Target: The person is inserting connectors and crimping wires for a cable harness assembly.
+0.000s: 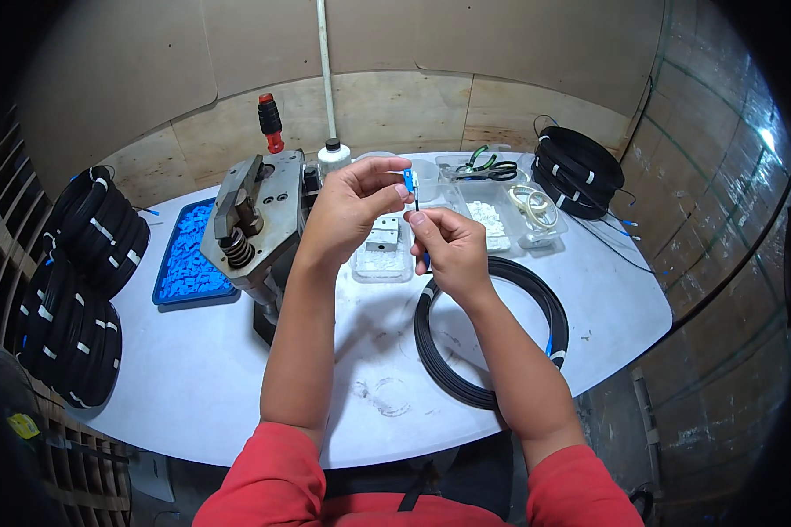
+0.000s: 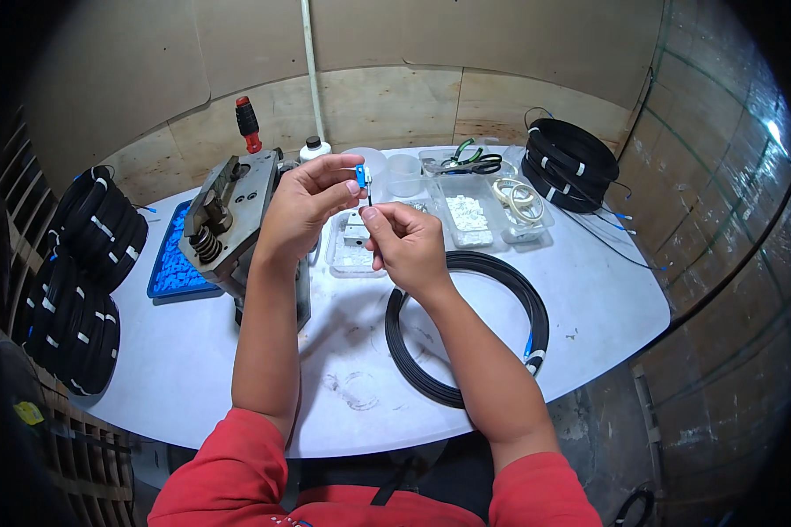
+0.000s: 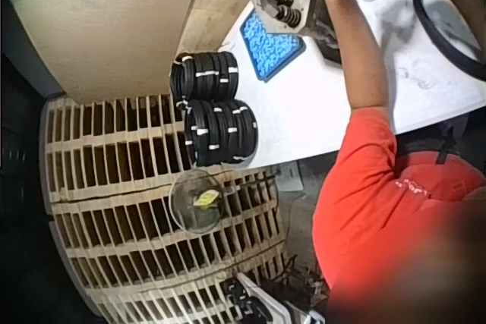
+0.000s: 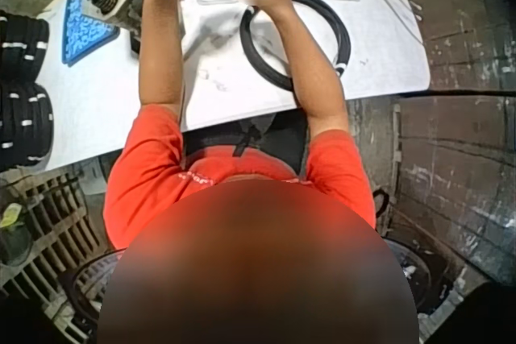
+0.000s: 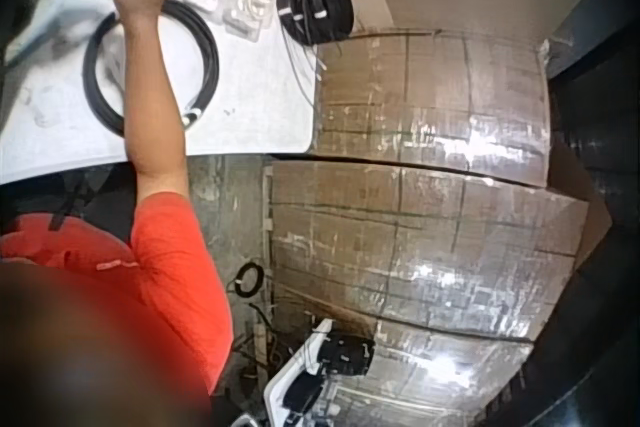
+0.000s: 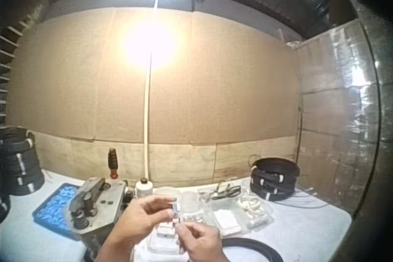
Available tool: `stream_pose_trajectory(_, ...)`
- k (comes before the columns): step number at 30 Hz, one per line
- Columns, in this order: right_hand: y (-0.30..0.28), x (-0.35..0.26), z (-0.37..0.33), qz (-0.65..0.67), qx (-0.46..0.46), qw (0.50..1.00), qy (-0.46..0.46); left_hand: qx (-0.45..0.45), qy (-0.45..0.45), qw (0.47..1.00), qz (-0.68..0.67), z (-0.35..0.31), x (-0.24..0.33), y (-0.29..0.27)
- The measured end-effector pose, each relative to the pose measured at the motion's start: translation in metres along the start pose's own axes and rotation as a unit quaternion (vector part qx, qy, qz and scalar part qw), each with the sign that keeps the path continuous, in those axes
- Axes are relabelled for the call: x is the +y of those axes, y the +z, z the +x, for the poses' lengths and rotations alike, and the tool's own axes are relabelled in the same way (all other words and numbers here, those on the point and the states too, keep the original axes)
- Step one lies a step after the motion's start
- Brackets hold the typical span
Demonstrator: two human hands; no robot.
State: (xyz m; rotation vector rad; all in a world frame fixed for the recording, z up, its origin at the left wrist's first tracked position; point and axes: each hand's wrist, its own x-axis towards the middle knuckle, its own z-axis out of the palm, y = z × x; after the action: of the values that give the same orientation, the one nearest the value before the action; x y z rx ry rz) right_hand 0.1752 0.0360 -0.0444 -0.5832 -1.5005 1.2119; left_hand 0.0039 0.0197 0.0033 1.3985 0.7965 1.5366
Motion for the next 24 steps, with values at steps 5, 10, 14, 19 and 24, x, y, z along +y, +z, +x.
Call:
stream_pose_trajectory(5, 0.0025, -0.0009, -0.0011, 0.007, 0.009, 1.0, -0.007, -0.006, 0.006, 1.0, 0.002, -0.0001, 0.0006, -0.0012)
stream_pose_trajectory(10, 0.0015, 0.0004, -0.0012, 0.002, 0.007, 1.0, -0.001, -0.008, 0.009, 1.0, 0.002, 0.0003, -0.0017, -0.002)
stream_pose_trajectory(14, 0.0017, 0.002, -0.001, -0.002, 0.014, 1.0, -0.012, -0.003, 0.002, 1.0, 0.004, -0.0003, 0.0003, -0.0003)
stream_pose_trajectory(19, 0.0023, 0.0026, -0.0016, -0.01, 0.02, 1.0, -0.014, -0.007, 0.0, 1.0, 0.005, 0.0001, -0.0006, -0.0017)
stream_pose_trajectory(24, 0.0037, 0.0042, -0.0017, -0.013, 0.03, 0.999, -0.023, -0.01, 0.004, 1.0, 0.01, -0.0011, 0.0, -0.0022)
